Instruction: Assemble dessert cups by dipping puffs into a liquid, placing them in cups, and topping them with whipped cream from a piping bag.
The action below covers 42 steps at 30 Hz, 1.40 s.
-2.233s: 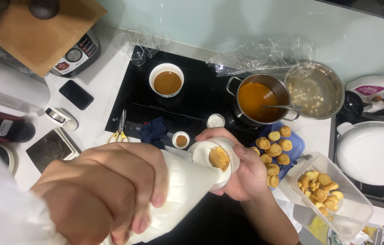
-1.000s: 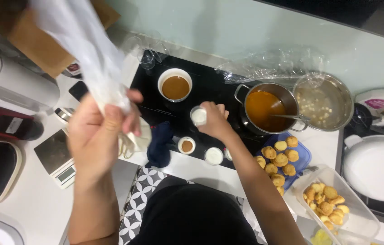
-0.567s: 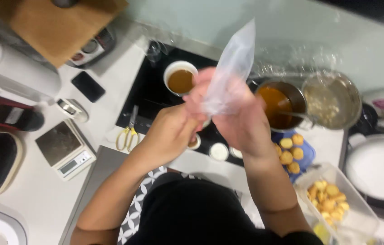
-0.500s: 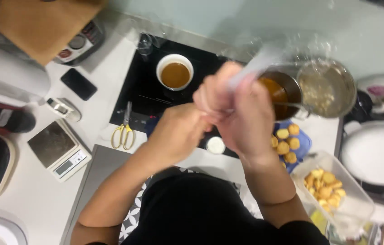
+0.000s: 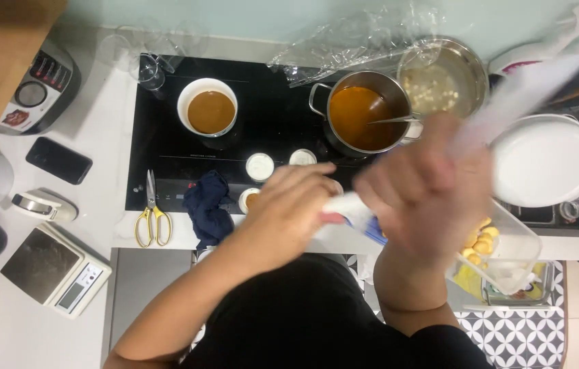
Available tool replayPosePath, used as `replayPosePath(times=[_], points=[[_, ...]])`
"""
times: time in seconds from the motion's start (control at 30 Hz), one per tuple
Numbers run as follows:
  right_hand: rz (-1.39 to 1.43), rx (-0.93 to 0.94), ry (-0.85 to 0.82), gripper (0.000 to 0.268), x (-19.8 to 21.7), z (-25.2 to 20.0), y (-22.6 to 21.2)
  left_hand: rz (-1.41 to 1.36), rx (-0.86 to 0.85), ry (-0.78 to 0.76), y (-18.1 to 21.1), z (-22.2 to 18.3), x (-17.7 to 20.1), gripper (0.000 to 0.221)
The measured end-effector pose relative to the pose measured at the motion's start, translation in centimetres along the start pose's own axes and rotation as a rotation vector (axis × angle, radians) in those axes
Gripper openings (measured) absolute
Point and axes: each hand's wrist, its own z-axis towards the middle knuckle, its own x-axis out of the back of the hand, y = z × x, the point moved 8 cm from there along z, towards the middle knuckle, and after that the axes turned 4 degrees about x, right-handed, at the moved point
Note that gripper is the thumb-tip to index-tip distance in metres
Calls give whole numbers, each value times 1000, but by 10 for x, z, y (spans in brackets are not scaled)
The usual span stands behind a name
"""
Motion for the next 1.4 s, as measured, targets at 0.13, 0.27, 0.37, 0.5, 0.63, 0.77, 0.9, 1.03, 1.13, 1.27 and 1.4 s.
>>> replayPosePath(times=[0.13,0.27,0.37,0.5,0.63,0.77,0.9,1.03,1.13,1.27,1.4], points=[[-679,60,77,37,20,35,43,-178,514,36,-101,-54,10,37],[-1537,-135,-520,72,69,-9,167,-845,573,570,-126,-96,80,23],[-1714,-388,-799,90,107,-57,242,-778,382,711,-112,-109,121,49],[-1774,-258,-879,81,134,-82,277,-829,406,823,-96,-127,138,54],[-1703,-242,-884,76,88,-67,252,-747,358,809,-63,-124,143,50],[-1361,-161,-600,78,24,-41,183,-830,231,824,-35,-115,143,49],[-1234,68,-541,82,-38,-32,112,-887,149,773,-7,-97,141,52],[-675,-121,-334,86,-37,-42,91,-1025,104,852,-3,-85,138,53],[-620,37,-340,86,-50,-45,65,-1088,-32,828,3,-79,138,61],[-676,84,-333,83,-59,-47,48,-1165,-126,827,7,-74,139,61],[-682,124,-366,80,-64,-49,39,-1190,-156,827,5,-68,143,64]])
